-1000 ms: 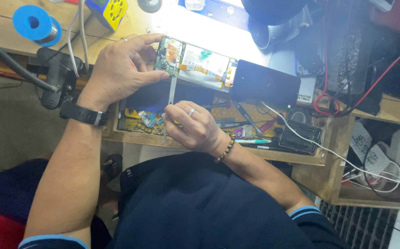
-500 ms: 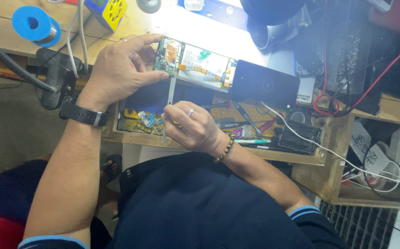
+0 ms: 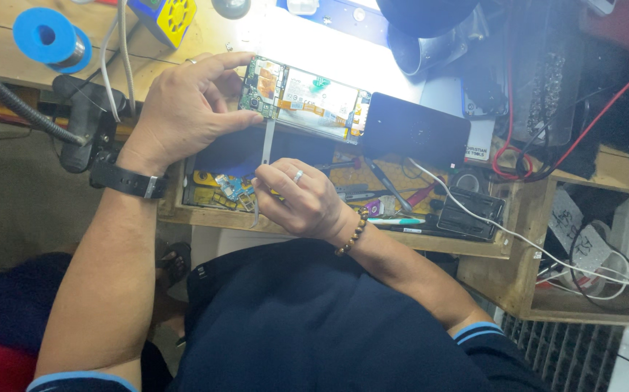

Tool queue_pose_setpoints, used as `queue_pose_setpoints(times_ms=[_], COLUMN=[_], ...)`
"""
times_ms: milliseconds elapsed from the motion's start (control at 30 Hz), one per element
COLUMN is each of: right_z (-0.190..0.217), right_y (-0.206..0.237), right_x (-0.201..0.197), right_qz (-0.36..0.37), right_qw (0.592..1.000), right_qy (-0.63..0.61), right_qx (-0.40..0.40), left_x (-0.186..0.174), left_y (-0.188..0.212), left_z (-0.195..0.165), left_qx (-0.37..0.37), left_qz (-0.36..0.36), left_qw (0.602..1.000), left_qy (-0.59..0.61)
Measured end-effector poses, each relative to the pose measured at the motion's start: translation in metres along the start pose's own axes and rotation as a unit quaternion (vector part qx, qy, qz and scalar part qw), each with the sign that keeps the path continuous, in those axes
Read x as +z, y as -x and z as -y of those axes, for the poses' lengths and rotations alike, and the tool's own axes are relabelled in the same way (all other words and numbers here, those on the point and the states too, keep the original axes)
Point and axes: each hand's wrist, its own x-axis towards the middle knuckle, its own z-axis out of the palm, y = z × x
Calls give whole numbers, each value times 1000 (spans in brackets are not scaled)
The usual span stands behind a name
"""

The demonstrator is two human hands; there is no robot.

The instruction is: The person works on a disassembled smartphone at a cluttered workbench, using tweezers to manipulate internal components and ribbon cables. They then connect a white charging cable to the device and place it on the table.

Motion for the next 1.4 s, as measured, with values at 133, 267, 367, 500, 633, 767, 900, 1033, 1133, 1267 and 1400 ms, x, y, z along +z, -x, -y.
queue_pose_setpoints(times_ms=[133,267,367,500,633,767,900,1033,1133,1267,1400], right_z=[0,1,0,0,-1,0,0,0,0,0,0], right_y=[1,1,1,0,0,1,3,4,6,8,10], right_x=[2,2,0,-2,-2,-2,-1,0,1,2,2], right_qz=[1,0,18,33,46,50,54,64,66,69,62], right_qw=[1000,1000,1000,999,999,999,998,998,998,997,998], right_qy=[1,-13,-4,-6,-11,-6,-8,-11,-10,-11,-6], right_qx=[3,16,18,17,14,18,21,21,19,20,19], left_x=[0,1,0,-1,1,2,3,3,3,3,3], left_y=[0,0,-2,0,-1,-1,0,0,-1,-1,-1], left_z=[0,0,0,-1,0,1,2,3,2,3,3], left_qx=[7,25,26,-44,2,-8,18,11,1,2,-6], left_qz=[-5,-14,-13,17,-7,-1,-14,-9,-4,-3,-3], left_qw=[1000,999,999,999,1000,1000,1000,1000,1000,1000,1000], left_qy=[2,24,16,-9,9,-7,5,-2,-9,-9,-16])
